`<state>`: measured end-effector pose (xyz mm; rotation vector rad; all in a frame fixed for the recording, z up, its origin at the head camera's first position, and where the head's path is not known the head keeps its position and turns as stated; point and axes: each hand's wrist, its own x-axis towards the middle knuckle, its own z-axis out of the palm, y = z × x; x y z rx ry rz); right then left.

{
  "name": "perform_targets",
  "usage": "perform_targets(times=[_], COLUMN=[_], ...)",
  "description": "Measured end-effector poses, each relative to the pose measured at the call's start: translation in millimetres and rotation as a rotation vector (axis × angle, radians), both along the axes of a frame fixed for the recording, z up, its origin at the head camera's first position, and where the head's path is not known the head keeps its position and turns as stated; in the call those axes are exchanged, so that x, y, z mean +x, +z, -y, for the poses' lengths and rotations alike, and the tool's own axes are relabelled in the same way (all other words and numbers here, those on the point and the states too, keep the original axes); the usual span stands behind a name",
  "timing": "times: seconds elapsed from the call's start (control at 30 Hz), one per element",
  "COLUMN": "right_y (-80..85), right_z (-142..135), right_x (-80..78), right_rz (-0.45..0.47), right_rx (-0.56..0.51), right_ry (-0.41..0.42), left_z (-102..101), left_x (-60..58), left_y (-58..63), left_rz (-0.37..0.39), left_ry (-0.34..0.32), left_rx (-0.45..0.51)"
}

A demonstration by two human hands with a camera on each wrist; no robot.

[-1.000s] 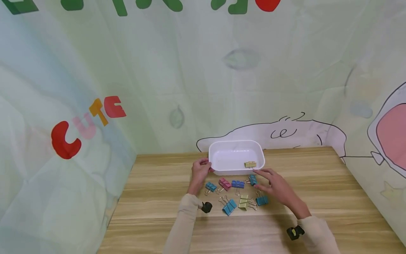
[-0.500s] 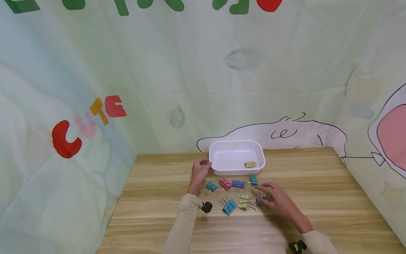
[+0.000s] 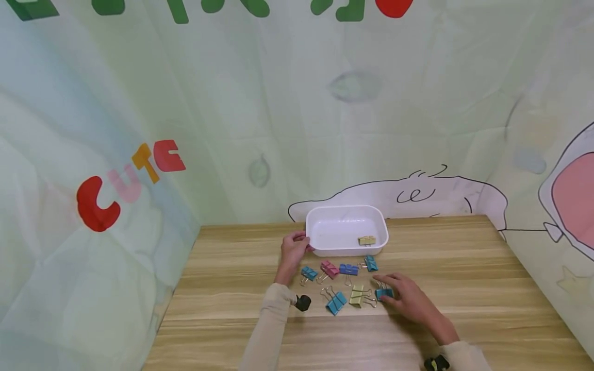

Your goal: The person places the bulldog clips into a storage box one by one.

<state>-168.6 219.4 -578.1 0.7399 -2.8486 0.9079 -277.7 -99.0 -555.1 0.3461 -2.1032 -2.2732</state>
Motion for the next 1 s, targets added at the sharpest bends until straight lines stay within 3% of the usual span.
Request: perform_targets(times=[0.17,0.43,1.0], right_y=[-5.1,-10.7,-11.1], right_z=[-1.2,-1.2,-2.6], right_x=[1.2,3.5,9.0], right_rz=[-0.022,-0.154,-0.154], right_rx=[0.007,0.025,0.123], right_ry=[0.025,0.049,0.001], left_z=[-0.5,-1.2,-0.8], left_x=[0.2,0.2,-1.5], left_y=[0.5,1.6,-1.3], left_rz=[0.003,0.012,0.013], left_ry=[0.004,0.009,0.004], left_rx=[0.009,0.013,-0.011])
